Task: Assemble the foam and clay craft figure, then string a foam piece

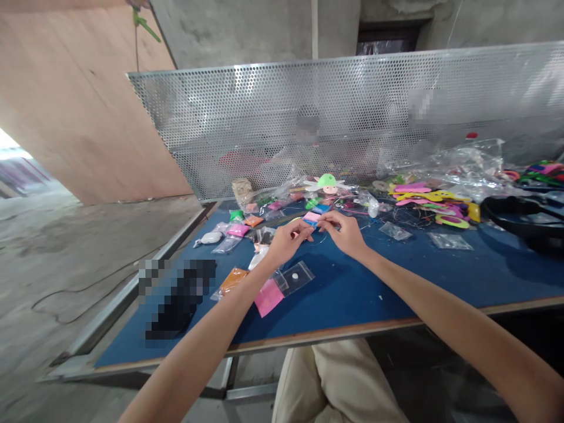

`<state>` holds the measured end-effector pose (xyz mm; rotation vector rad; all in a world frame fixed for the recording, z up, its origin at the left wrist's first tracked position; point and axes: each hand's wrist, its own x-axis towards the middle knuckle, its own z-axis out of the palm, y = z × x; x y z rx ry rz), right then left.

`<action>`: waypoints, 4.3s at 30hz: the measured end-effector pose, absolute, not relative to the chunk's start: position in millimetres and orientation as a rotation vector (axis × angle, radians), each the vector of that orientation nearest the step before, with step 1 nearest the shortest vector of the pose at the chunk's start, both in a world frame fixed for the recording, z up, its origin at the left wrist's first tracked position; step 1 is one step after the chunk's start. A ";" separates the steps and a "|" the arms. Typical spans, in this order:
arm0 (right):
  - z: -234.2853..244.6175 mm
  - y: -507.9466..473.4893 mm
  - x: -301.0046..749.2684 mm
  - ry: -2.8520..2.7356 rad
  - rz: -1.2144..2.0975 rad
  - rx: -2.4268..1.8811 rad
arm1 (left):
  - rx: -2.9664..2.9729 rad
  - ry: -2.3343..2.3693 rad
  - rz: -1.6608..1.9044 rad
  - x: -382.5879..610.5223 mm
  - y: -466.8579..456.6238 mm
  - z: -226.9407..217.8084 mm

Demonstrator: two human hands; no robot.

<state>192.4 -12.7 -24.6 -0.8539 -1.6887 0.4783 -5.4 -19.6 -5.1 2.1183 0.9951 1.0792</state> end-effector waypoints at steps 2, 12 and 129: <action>-25.3 -13.2 191.1 -1.698 0.495 -0.847 | 2.152 1.019 1.077 -5.5 -19.2 -4.7; -21.6 -16.3 191.5 -1.826 0.399 -0.795 | 2.115 1.007 1.086 -8.2 -16.9 -4.6; -18.4 -17.6 196.6 -2.088 0.294 -0.823 | 2.749 1.087 0.900 -18.1 -12.0 -3.6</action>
